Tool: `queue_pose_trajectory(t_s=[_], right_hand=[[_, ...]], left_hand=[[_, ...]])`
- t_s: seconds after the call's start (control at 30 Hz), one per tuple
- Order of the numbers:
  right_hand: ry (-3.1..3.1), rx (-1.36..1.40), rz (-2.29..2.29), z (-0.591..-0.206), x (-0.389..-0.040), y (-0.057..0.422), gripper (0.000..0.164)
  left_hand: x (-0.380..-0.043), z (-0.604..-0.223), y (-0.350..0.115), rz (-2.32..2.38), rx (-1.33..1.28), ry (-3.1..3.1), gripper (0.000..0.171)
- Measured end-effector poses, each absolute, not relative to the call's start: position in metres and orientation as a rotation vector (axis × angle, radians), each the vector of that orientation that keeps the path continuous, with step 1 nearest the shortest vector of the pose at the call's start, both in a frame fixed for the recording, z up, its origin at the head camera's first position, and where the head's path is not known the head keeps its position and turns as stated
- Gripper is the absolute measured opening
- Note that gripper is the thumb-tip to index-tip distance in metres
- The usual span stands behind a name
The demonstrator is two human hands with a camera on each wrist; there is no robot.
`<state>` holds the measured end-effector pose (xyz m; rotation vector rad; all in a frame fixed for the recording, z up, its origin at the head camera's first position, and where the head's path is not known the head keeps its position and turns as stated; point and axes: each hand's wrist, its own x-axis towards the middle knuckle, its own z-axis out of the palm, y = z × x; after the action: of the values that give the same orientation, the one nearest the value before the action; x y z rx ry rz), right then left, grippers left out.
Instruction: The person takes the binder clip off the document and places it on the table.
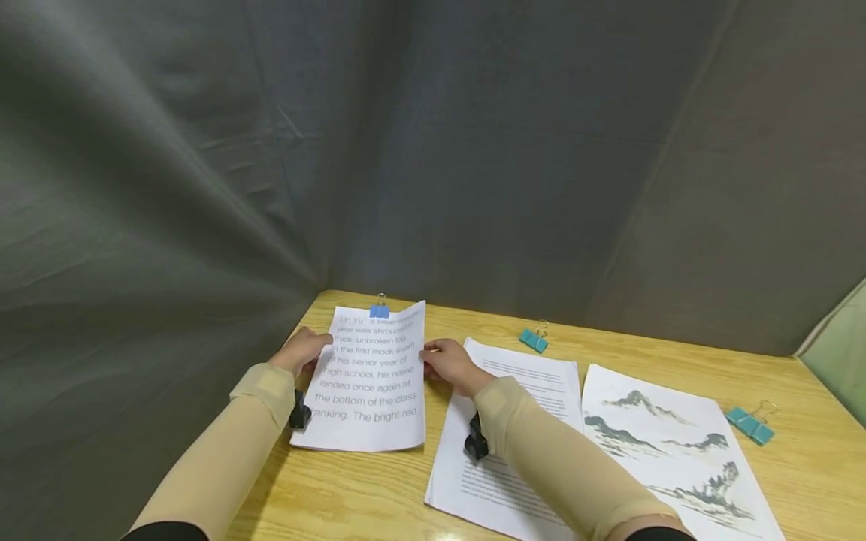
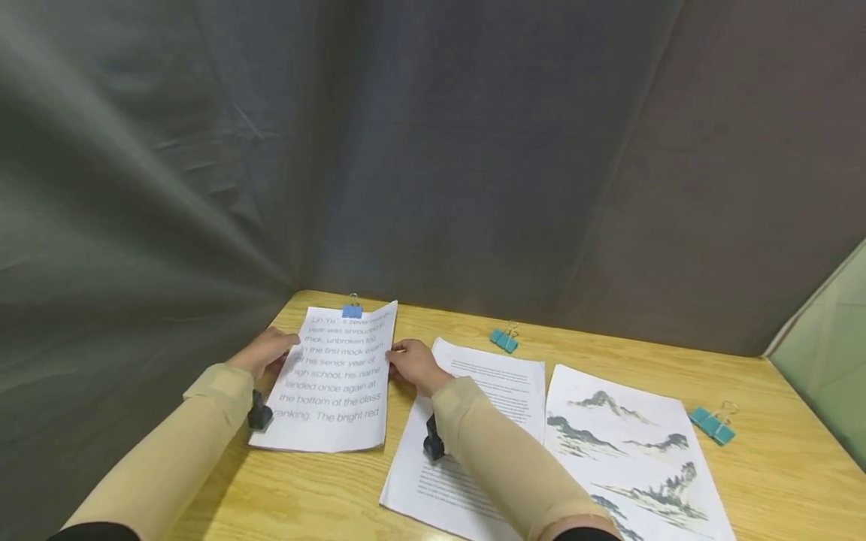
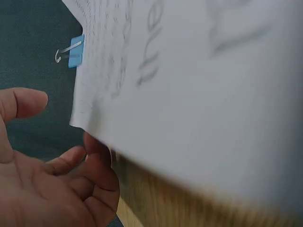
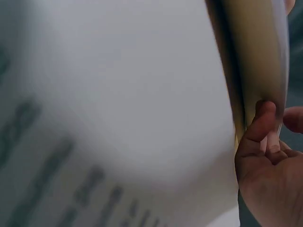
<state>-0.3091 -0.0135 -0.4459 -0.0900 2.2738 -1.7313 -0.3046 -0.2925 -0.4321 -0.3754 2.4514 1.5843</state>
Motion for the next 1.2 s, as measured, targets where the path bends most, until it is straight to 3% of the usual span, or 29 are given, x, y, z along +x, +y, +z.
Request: queue_pose_trajectory(t_s=[0.33,0.93,1.2], right_hand=[[2.353,-0.152,-1.603,-0.443,-0.305,-0.009,0.021],[2.352,-0.195,-1.468,-0.438,-0.295,0.004,0.007],[2.266,-0.221,-1.413,-0.437,-0.293,0.012,0.013]], left_hand=[[-0.304,-0.428,-0.295,1.382,-0.295,2.449,0.032],[-0.322,-0.429,-0.283,1.451,-0.332,2.44,0.034],[-0.33,-0.435,-0.275,1.446,-0.299,2.534,0.036]])
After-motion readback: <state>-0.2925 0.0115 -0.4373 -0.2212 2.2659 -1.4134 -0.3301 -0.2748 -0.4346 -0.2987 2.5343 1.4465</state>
